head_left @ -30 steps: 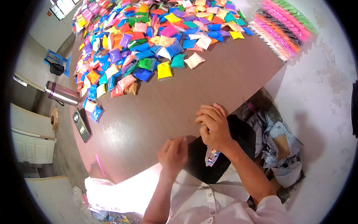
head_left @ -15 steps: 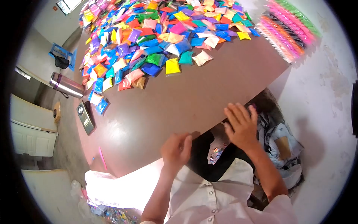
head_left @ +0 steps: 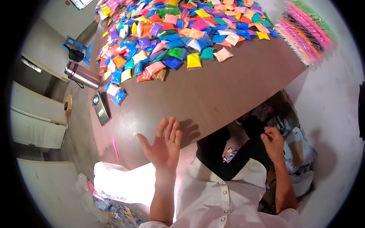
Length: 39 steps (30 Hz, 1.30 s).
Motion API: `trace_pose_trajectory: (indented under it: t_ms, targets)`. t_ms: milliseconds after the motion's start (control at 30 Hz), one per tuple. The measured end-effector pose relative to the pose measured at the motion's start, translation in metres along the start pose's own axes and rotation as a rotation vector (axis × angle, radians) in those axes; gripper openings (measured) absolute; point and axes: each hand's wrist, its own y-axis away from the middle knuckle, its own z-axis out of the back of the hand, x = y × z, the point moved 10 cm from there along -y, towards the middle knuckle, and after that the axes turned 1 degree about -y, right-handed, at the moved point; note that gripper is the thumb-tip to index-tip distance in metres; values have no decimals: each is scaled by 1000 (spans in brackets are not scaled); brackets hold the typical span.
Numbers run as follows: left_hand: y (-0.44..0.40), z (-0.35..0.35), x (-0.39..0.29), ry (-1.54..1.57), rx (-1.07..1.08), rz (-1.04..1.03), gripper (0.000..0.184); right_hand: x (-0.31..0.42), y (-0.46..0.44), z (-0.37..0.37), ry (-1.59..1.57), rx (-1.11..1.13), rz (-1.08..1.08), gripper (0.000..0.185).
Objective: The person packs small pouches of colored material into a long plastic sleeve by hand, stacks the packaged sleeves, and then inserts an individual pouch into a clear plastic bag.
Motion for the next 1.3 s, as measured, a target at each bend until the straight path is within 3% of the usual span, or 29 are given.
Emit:
trace_pose_trajectory:
  t_ms: [33,333,433,500,533,600,633,700,900,967,1033,1067,1200,1300]
  targets:
    - [-1,0,3,-4,3,6,97,5,4,-4,-136,-10,21,13]
    - [-4,-14,2,-15,14,-49,94,61,41,-87,-316,203,36,31]
    - [-2,-4,-20,-277,-83,-106,83,74,42,-92,-329,226,70,39]
    - [-7,6,-49,-1044,-170,-240,60,70,39,-82,-377,175,59,40]
    - [-10,9,-56,-1044,-168,-257,60,72,36,-78,-384,182,72,40]
    - [-10,-10,-79,-1592,-172,-497,34,79,26,-63,-292,136,139,40]
    - [-11,-14,-86,-1590,-175,-511,34,82,22,-61,-295,142,150,40]
    - [-7,-45,-102,-1923,-213,-782,14,89,11,-50,-250,79,200,39]
    - [-39,-55,-153,-2047,-213,-1133,15,123,-22,-42,-129,52,301,38]
    - [-53,-48,-174,-2004,-280,-1085,18,132,-34,-41,-121,23,364,35]
    - [-57,-56,-190,-2142,-360,-1272,24,142,-44,-43,-92,5,403,34]
    - [-64,-52,-200,-2173,-409,-1244,35,146,-47,-44,-61,-16,430,33]
    - [-80,-53,-222,-2296,-536,-1335,48,155,-60,-52,-69,25,388,32]
    - [-98,-46,-232,-2382,-577,-1244,47,158,-62,-63,10,35,406,32]
